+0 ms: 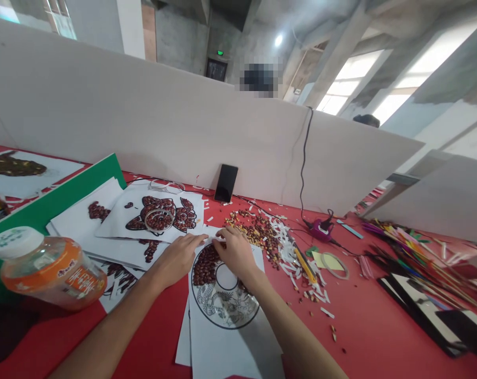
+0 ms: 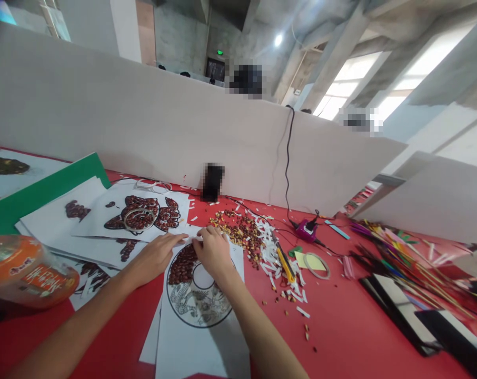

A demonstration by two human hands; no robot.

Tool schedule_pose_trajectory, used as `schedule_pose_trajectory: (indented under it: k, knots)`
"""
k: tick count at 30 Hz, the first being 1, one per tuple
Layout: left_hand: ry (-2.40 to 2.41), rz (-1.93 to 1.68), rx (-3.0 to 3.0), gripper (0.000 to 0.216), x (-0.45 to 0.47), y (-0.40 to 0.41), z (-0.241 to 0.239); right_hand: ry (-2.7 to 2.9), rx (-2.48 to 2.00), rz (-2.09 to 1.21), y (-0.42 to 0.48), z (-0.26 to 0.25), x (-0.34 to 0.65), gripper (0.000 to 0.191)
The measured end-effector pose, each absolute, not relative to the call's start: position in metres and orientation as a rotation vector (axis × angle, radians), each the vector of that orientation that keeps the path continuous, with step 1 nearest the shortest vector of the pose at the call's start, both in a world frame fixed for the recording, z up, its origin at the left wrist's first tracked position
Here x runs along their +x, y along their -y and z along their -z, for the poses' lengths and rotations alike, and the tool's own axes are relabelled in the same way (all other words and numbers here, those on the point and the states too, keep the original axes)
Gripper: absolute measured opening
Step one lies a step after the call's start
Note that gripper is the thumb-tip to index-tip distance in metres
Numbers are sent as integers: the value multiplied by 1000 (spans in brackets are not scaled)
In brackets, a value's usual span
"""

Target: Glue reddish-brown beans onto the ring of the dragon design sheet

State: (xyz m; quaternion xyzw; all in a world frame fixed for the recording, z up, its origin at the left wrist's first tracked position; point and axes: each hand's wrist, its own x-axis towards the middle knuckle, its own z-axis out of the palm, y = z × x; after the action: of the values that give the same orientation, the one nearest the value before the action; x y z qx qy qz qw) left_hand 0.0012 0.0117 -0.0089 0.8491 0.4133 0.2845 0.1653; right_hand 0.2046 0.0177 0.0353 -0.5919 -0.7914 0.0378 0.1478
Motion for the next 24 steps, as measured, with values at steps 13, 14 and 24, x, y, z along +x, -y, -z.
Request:
schedule_pose_trajectory:
  k: [13, 14, 24]
  knots:
    - [-1184, -807, 2444, 60, 2, -13, 11, 2353, -1516, -241, -58, -40, 234, 43]
    - [-1192, -805, 2442, 59, 2, -13, 10, 2404, -1450, -262, -45, -39, 234, 43]
    - [-1227, -796, 2363, 54, 2, -12, 9, 2777, -1296, -466, 18, -36, 266, 60]
